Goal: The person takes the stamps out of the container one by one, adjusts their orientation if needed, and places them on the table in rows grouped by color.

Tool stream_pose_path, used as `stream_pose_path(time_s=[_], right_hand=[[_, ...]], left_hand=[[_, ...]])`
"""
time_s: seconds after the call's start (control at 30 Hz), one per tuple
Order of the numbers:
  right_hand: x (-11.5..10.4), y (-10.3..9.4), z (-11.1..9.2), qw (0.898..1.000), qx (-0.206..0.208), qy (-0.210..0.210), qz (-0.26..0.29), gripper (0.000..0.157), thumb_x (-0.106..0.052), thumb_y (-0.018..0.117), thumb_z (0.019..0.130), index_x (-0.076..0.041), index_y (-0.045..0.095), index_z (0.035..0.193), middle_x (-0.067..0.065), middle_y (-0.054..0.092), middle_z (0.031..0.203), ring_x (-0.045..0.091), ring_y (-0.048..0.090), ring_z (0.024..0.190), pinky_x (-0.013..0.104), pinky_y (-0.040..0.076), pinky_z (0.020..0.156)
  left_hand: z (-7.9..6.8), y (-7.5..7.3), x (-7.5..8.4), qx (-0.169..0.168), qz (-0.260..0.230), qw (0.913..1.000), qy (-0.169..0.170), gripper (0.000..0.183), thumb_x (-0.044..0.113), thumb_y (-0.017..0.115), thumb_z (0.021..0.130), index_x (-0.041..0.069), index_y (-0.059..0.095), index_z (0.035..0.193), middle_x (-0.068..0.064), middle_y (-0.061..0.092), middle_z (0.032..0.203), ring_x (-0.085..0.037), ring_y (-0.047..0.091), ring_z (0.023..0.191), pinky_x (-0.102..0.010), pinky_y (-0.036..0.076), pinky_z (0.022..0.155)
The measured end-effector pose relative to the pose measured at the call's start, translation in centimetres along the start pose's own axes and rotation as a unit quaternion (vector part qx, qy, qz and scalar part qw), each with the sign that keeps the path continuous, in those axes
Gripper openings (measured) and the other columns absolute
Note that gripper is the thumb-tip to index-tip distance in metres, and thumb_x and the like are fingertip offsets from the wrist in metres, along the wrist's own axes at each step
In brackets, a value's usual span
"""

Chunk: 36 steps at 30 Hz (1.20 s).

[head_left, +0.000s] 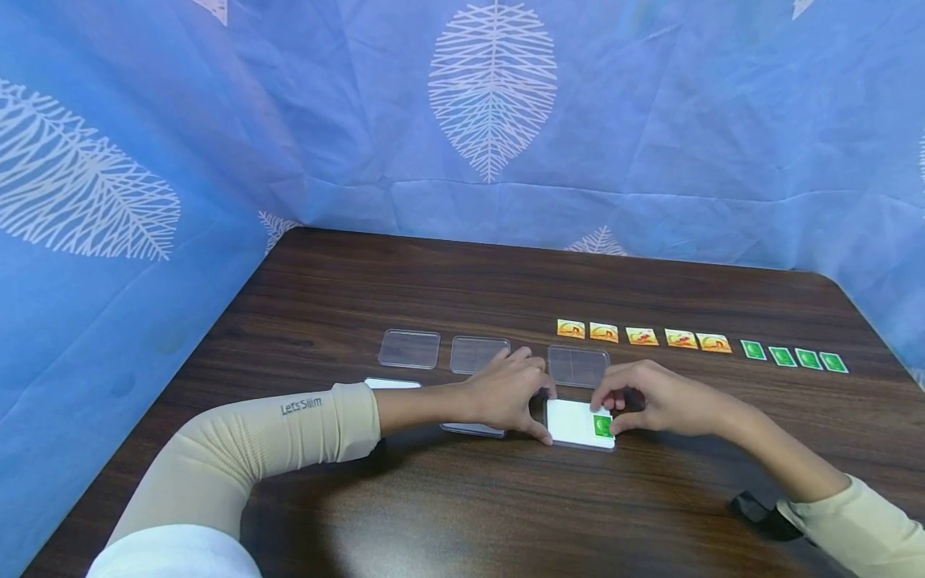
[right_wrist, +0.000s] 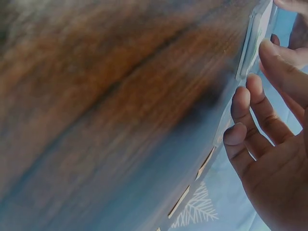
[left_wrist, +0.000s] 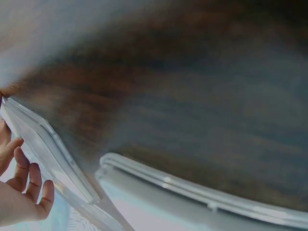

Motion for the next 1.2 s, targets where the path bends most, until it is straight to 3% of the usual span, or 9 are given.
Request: stream_pose_path(time_s=[1.2], right_hand=[[-0.33, 0.53, 0.98, 0.999, -0.019, 0.025, -0.01, 0.029, -0.01, 0.087, 0.084, -0.019, 0.062, 0.095, -0.008, 0.054, 0.086, 0.012, 0.051, 0.075, 0.027, 0.044, 0.063]], left_hand=[[0.24, 0.13, -0.07, -0.003, 0.011, 0.9999, 0.006, 0.053, 0.054, 0.087, 0.079, 0.02, 0.077, 0.117, 0.004, 0.067, 0.115, -0.01, 0.049, 0.098, -0.025, 0.035, 0.081]])
Point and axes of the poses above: each hand's wrist, its own z-axis towards the middle knuckle, its own y-axis out of the palm, x = y × z, the point moved 8 cm from there along z, towards the middle knuckle
